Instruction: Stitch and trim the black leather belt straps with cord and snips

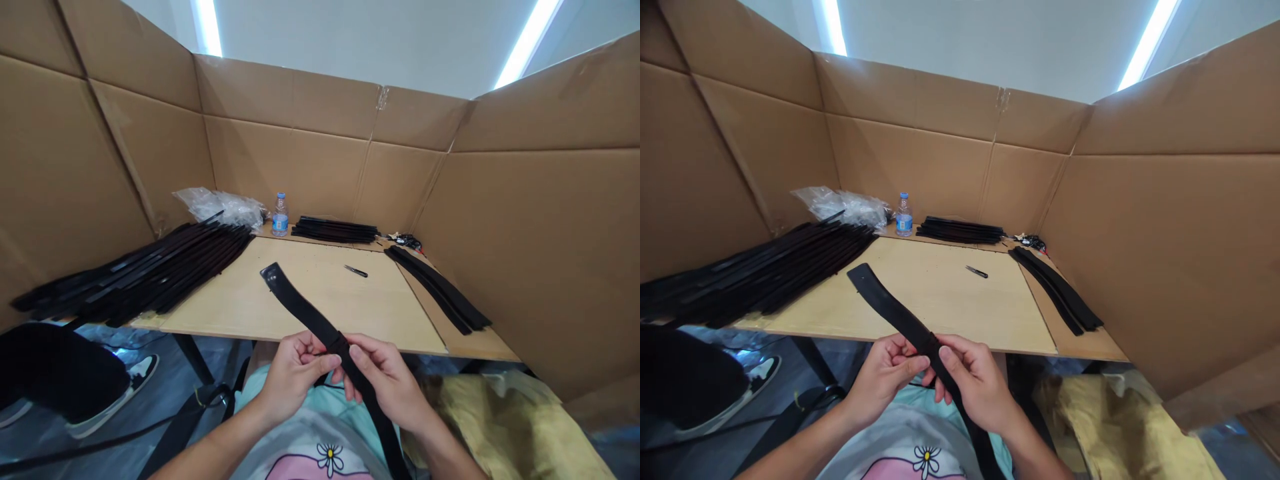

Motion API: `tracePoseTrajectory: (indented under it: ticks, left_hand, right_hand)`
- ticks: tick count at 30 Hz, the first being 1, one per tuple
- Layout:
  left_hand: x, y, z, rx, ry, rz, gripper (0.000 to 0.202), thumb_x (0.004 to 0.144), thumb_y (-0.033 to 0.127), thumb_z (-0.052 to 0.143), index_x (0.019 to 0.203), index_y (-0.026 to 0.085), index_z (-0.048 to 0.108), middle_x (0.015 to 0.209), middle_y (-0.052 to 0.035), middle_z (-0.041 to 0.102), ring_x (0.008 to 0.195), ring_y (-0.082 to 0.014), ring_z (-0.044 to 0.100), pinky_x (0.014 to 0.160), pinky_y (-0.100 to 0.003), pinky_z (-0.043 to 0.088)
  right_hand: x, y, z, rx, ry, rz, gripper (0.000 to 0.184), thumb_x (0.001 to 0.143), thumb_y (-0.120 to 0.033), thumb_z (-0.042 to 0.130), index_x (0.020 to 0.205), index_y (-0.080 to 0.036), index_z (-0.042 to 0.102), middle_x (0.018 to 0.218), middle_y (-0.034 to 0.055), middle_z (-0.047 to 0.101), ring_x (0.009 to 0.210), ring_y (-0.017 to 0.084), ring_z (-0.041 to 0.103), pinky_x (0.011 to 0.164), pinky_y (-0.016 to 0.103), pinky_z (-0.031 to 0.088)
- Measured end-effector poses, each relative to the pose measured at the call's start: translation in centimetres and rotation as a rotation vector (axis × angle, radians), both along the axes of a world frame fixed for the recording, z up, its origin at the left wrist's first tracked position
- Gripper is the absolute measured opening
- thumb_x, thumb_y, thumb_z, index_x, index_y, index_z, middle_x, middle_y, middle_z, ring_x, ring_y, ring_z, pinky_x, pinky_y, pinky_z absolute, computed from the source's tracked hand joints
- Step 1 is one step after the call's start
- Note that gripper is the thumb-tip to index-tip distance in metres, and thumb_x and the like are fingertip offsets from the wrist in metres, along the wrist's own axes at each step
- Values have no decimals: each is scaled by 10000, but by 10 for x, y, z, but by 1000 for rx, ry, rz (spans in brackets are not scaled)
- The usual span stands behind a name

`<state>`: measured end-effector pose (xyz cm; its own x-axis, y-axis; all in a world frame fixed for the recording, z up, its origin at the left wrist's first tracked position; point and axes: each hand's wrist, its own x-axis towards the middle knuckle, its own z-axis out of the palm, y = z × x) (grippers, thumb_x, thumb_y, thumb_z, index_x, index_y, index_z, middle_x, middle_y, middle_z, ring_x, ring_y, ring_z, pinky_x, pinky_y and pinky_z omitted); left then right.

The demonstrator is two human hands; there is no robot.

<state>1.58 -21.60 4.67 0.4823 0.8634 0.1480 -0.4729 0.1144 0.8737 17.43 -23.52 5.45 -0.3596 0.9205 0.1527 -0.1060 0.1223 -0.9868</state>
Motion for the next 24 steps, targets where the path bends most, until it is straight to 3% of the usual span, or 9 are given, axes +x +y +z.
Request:
tracePoseTrajectory:
  ticks: [4,9,13,17,21,24]
  left_hand:
    - [3,-1,-3,-30,-41,-54,275,738,304,721,678,167,490,483,58,497,475,-190,627,533,-331,508]
    - [5,-1,-2,-45,57,64,292,684,320,771,678,133,546,554,7,591,502,-121,597,487,-206,422]
    - [8,-2,1,-50,67,172,352,622,321,815,606,131,519,528,53,525,420,-31,462,417,-142,325]
    - [7,-3,6,-26,27,141,345,656,313,795,602,145,498,447,98,444,332,9,299,390,-134,293]
    - [5,-2,8,19,27,57,286,698,328,758,665,149,538,488,34,584,346,-40,419,426,-174,378]
    - [4,-1,5,16,64,73,285,669,334,777,682,135,573,540,-11,635,438,-105,543,505,-224,449]
  right_hand:
    - [0,6,2,-62,29,123,448,904,-521,504,967,-114,679,677,63,652,502,107,578,455,188,428]
    - [-2,9,-4,-127,111,29,424,871,-503,572,769,-100,657,562,14,570,405,51,442,400,159,336]
    - [-3,8,-9,-211,140,-19,419,846,-508,605,759,-98,623,525,-18,503,380,31,366,361,143,253]
    - [-5,6,-9,-167,141,-36,415,868,-502,577,721,-114,585,519,-22,490,381,31,351,357,144,244]
    - [-6,5,-8,-32,25,-16,372,905,-472,537,865,-113,628,546,-11,527,397,42,397,370,147,283]
    - [-4,2,-4,2,-52,-4,377,922,-463,512,967,-110,637,551,-13,529,395,43,401,363,144,273]
